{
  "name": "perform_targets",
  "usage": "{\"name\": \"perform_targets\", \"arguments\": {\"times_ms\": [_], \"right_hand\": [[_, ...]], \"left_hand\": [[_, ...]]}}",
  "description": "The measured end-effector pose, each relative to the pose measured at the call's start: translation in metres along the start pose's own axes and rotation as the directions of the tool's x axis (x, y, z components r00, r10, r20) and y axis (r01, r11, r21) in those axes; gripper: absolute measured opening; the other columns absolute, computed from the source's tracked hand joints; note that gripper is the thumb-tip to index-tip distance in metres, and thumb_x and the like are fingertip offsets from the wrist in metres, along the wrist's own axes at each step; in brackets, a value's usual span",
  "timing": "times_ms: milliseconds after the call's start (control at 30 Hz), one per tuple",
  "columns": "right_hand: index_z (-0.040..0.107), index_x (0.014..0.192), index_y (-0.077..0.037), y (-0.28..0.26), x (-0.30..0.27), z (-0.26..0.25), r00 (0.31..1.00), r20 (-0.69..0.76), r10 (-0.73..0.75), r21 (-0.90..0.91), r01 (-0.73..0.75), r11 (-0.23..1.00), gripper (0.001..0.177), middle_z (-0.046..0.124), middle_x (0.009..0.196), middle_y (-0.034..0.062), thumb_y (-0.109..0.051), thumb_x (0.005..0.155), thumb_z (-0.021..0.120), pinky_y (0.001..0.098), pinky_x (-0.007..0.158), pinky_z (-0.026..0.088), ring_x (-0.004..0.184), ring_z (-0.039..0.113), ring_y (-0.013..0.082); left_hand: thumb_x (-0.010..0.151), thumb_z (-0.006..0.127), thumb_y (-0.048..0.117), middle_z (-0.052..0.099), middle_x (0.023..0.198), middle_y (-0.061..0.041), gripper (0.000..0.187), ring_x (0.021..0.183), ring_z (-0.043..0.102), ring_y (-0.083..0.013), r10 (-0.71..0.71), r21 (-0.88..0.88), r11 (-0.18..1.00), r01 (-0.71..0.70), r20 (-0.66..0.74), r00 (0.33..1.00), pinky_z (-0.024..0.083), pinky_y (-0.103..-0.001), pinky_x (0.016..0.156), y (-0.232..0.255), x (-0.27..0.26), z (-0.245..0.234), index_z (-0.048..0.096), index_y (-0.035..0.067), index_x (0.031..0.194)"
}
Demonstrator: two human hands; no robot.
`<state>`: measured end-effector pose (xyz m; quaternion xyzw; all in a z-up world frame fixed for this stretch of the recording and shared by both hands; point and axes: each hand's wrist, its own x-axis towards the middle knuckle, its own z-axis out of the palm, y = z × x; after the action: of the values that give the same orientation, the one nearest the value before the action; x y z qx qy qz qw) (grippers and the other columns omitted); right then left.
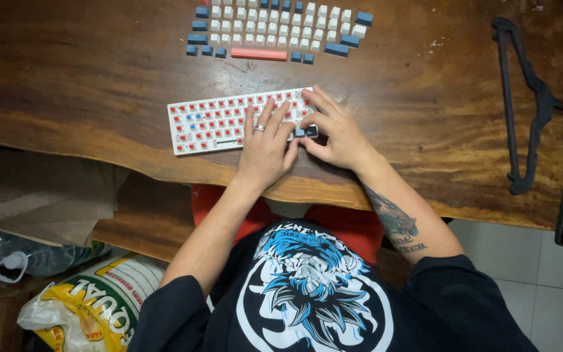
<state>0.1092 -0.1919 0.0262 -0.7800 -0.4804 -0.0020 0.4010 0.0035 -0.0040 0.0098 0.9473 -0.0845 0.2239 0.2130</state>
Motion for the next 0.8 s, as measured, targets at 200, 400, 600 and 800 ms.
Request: {"name": "perform_targets", "arguments": {"times_ms": [200, 400, 600, 800], "right_hand": [[0.069, 0.105, -0.007, 0.002, 0.0027, 0.0002, 1.0, -0.005, -0.025, 0.029, 0.025, 0.999, 0.027, 0.044, 0.16, 0.0232, -0.016, 0.084, 0.084, 0.0515, 0.123, 0.038, 0.151, 0.039, 0.0469], [0.073, 0.109, -0.009, -0.0039, 0.002, -0.0005, 0.999, 0.002, -0.035, -0.041, 0.035, 0.999, 0.027, 0.043, 0.161, 0.0195, -0.015, 0.085, 0.083, 0.0461, 0.119, 0.044, 0.149, 0.046, 0.0413], [0.071, 0.107, -0.011, -0.007, 0.0023, -0.0025, 0.968, 0.117, 0.221, 0.133, -0.236, 0.963, 0.023, 0.042, 0.164, 0.0161, -0.018, 0.086, 0.077, 0.0404, 0.097, 0.054, 0.145, 0.051, 0.036], [0.066, 0.104, -0.006, -0.007, 0.0054, -0.0028, 0.997, 0.076, -0.004, -0.129, 0.014, 0.992, 0.025, 0.042, 0.16, 0.022, -0.011, 0.084, 0.079, 0.0563, 0.123, 0.026, 0.151, 0.034, 0.0452]], "left_hand": [[0.091, 0.073, 0.02, 0.05, 0.152, -0.016, 0.032, 0.148, 0.038, -0.0386, 0.0, 0.006, 1.0, 0.0, 0.012, 1.0, 0.022, -0.064, 0.123, -0.0008, -0.0011, -0.0007, 0.064, 0.006, 0.117], [0.091, 0.073, 0.019, 0.051, 0.151, -0.016, 0.031, 0.148, 0.039, -0.0393, 0.005, 0.0, 1.0, -0.005, -0.004, 1.0, 0.023, -0.065, 0.123, -0.0017, -0.0028, 0.0013, 0.064, 0.006, 0.118], [0.093, 0.073, 0.02, 0.053, 0.149, -0.015, 0.026, 0.148, 0.039, -0.0391, 0.009, -0.011, 1.0, -0.009, -0.017, 1.0, 0.023, -0.067, 0.122, -0.0031, -0.0023, 0.0028, 0.065, 0.007, 0.115], [0.094, 0.071, 0.019, 0.053, 0.149, -0.012, 0.027, 0.148, 0.04, -0.038, 0.003, -0.005, 1.0, -0.003, -0.018, 1.0, 0.02, -0.069, 0.122, -0.003, -0.0022, 0.0029, 0.066, 0.009, 0.118]]}}
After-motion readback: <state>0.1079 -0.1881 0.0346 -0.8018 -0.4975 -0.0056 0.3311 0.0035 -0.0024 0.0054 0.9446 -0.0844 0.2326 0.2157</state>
